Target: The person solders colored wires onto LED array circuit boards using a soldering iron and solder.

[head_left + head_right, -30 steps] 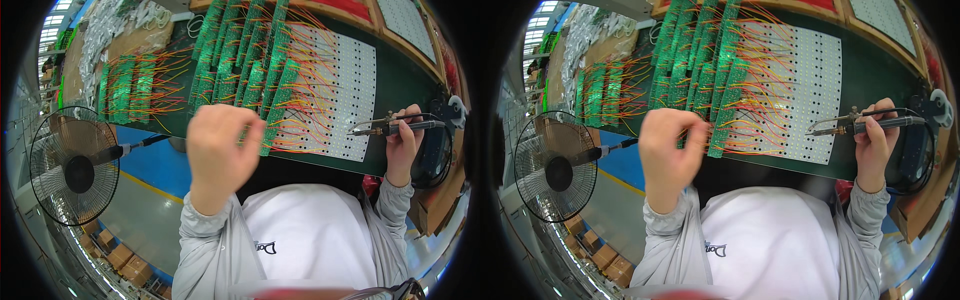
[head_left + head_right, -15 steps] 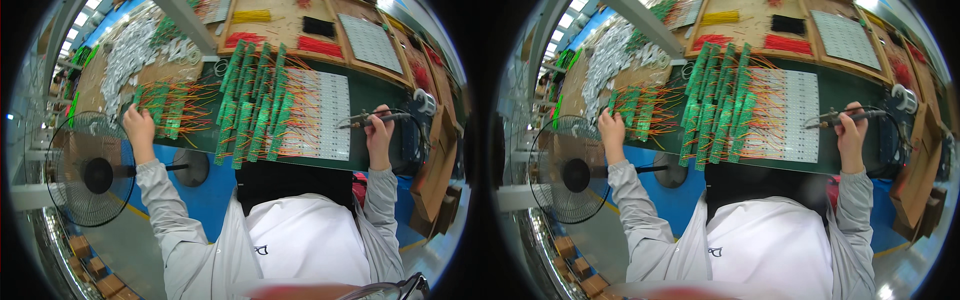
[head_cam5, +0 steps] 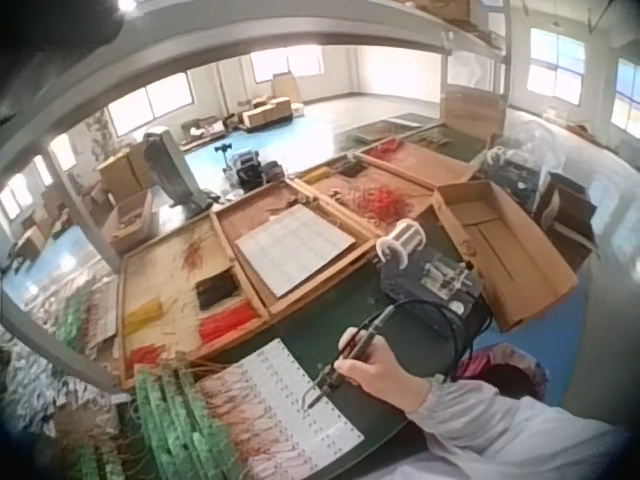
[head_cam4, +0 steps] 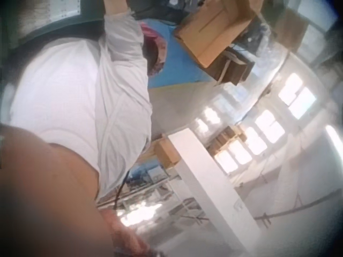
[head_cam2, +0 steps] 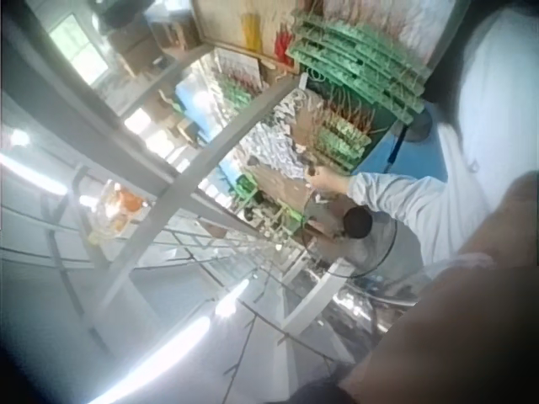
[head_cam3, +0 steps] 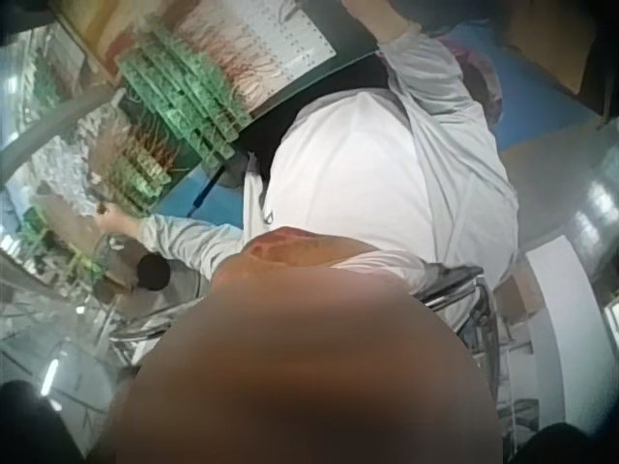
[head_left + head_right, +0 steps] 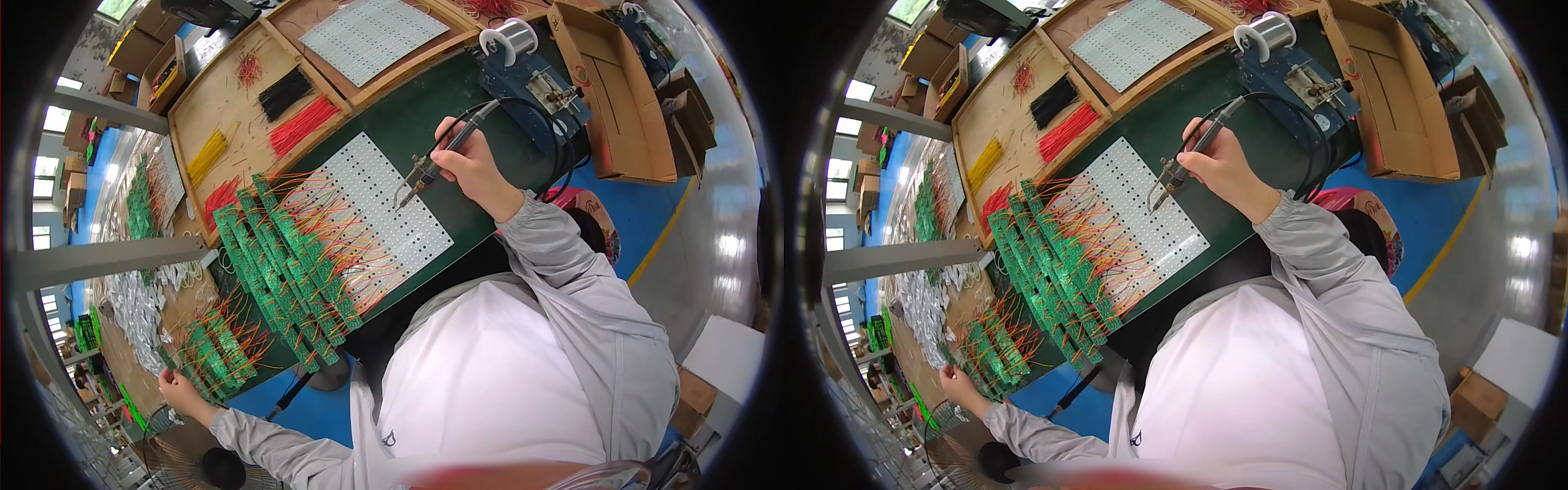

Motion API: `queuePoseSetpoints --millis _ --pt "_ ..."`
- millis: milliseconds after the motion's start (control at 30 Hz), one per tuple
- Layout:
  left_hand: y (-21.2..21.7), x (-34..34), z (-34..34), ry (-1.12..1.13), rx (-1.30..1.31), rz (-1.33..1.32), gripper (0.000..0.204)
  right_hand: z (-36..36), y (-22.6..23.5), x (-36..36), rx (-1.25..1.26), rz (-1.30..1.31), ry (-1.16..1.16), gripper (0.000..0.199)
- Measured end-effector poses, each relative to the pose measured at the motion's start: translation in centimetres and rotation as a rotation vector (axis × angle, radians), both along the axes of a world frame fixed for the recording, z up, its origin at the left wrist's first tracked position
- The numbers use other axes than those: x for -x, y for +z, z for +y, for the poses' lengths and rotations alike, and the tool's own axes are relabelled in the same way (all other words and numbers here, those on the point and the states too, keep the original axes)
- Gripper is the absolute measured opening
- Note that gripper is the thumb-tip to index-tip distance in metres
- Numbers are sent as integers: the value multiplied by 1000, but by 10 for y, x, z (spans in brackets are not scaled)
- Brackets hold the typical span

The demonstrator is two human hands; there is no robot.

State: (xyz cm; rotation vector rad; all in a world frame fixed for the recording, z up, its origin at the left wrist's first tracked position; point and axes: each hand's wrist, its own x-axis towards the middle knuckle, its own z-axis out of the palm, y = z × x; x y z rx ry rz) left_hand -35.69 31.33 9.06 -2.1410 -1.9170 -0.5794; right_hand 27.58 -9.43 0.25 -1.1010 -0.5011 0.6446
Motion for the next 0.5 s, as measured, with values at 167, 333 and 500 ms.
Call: queuePoseSetpoints --millis 167,333,500 --pt "102 -88 -65 -166 -187 -174 27 0 -4 -6 -7 25 20 18" --pt "94 -225 -153 -469 209 -824 28 4 9 -14 -40 65 62 19" --pt "20 -365 -175 -668 891 -896 19 12 51 -50 -186 92 -24 13"
